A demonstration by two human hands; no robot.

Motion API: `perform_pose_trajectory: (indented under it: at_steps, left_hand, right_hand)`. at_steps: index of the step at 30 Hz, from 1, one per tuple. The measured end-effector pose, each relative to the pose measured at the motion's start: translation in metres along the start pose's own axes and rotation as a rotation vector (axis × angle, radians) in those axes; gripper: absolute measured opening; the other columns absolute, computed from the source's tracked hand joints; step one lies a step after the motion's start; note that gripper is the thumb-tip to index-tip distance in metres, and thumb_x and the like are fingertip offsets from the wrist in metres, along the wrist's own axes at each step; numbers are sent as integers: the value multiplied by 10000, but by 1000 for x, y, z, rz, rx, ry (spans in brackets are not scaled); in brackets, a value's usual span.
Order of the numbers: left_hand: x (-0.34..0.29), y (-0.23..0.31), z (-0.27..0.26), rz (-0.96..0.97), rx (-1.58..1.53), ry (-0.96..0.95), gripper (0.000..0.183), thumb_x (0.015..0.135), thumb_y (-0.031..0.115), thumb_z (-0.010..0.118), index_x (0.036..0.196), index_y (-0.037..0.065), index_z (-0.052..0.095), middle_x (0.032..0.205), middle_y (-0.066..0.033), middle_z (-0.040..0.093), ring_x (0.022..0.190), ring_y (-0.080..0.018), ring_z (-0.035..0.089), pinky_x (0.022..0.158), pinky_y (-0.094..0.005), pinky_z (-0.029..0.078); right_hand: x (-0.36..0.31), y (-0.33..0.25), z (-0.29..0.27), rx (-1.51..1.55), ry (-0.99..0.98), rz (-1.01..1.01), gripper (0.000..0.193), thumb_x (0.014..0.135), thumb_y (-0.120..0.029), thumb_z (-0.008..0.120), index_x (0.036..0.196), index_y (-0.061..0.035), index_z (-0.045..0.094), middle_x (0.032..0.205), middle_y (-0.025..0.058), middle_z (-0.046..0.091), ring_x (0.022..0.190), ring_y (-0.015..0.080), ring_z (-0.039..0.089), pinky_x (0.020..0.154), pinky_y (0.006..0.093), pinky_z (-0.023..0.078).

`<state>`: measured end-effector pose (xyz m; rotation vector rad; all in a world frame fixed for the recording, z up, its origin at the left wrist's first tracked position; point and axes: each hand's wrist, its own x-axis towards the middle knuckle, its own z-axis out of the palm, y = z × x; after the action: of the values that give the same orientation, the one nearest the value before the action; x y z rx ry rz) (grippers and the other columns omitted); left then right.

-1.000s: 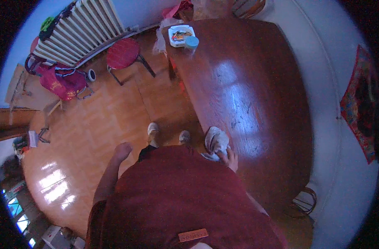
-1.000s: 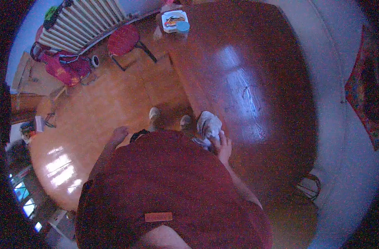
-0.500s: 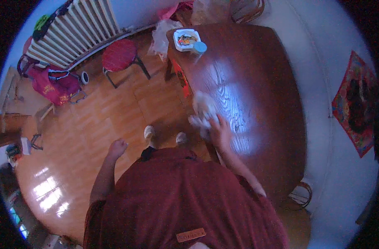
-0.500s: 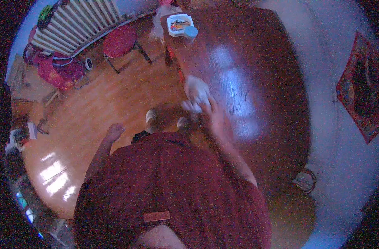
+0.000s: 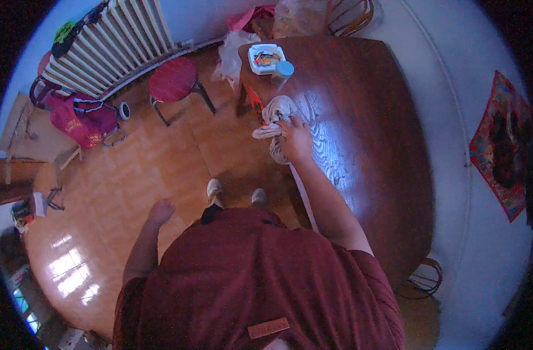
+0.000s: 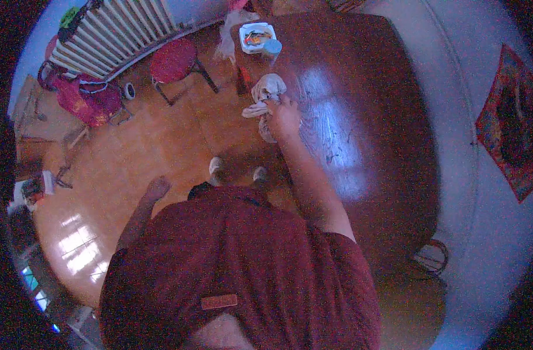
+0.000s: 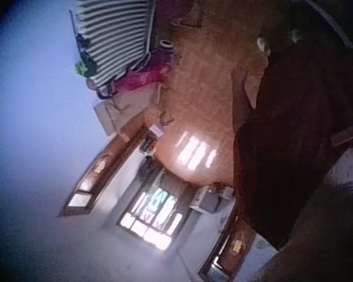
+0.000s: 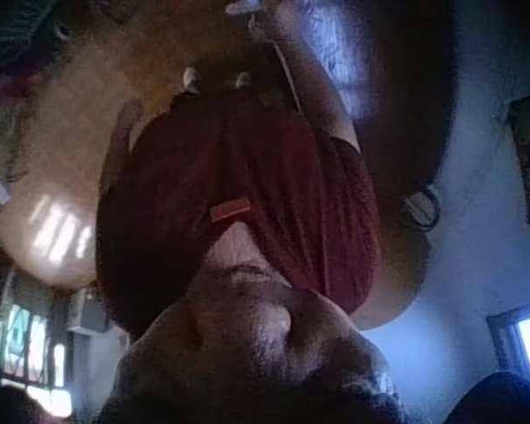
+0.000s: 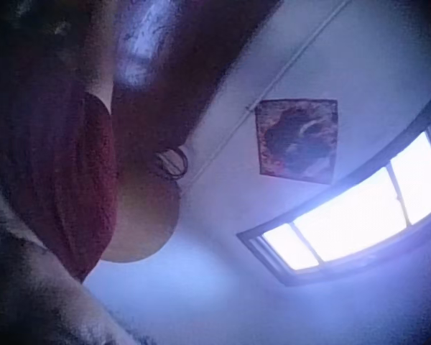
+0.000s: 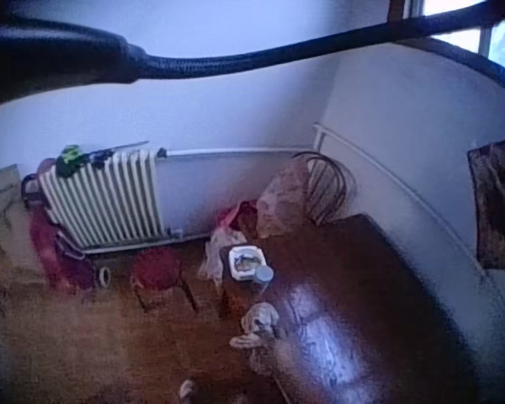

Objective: The person wipes the surface of a large wooden table using a white cloth. They move around the table to clean different sections, including the center and edges, while occasionally adjusting their position. The table surface appears to be treated with a cleaning agent, as it shows a wet sheen during the process.

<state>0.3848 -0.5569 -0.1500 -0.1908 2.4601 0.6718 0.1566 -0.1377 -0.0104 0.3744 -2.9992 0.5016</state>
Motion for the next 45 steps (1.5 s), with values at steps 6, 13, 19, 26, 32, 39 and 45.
perform_pose_trajectory:
  at_steps: [6, 13, 19, 26, 32, 39, 45]
  left_hand:
    - [12, 1, 18, -36, -336, 149, 315, 805, 293, 577, 962, 20, 588, 820, -149, 606, 784, -279, 599, 700, -391, 465]
    - [-22, -111, 106, -77, 120, -170, 393, 803, 353, 577, 975, 0, 608, 943, -178, 625, 921, -317, 597, 791, -413, 475]
    - [-15, -43, 33, -48, -40, -45, 331, 804, 327, 583, 905, 12, 593, 874, -169, 618, 834, -310, 598, 735, -416, 472]
    - [-4, 23, 10, -28, -415, 213, 278, 818, 293, 567, 851, 17, 573, 808, -180, 593, 729, -320, 581, 667, -414, 460]
    - [-11, -20, 44, -113, -43, -134, 315, 822, 314, 556, 907, 14, 602, 902, -177, 631, 861, -326, 607, 747, -437, 471]
    - [-4, 29, -14, -208, -47, -142, 428, 819, 403, 563, 1055, 50, 613, 984, -175, 629, 929, -310, 604, 807, -418, 471]
    - [49, 74, -12, 43, -311, 91, 396, 823, 336, 597, 1100, 53, 593, 971, -173, 631, 904, -293, 612, 785, -381, 479]
  right_hand:
    - [-157, 51, -8, -3, 20, 21, 468, 689, -98, 682, 1138, -208, 604, 1229, 149, 499, 1101, 379, 484, 882, 457, 435]
    - [-141, 41, -19, -36, -60, 69, 501, 661, -38, 628, 1137, -189, 606, 1189, 209, 520, 1049, 395, 499, 887, 441, 431]
    - [29, -3, 6, -23, 25, -88, 409, 681, -92, 639, 1083, -169, 630, 1152, 153, 544, 1006, 389, 508, 864, 447, 434]
    - [-109, 20, -8, 21, 34, -90, 451, 648, -37, 626, 1077, -175, 634, 1205, 160, 529, 982, 375, 532, 836, 439, 455]
    - [-184, 45, -16, 39, -145, 183, 476, 635, -43, 656, 1089, -183, 624, 1249, 159, 489, 1062, 382, 490, 882, 444, 440]
    - [12, -6, 7, 33, 8, -78, 406, 686, -85, 630, 1082, -174, 622, 1164, 157, 532, 966, 378, 517, 834, 442, 450]
    - [-55, 12, -2, 39, 25, -42, 448, 657, -46, 628, 1085, -178, 630, 1199, 151, 523, 1025, 372, 513, 869, 420, 448]
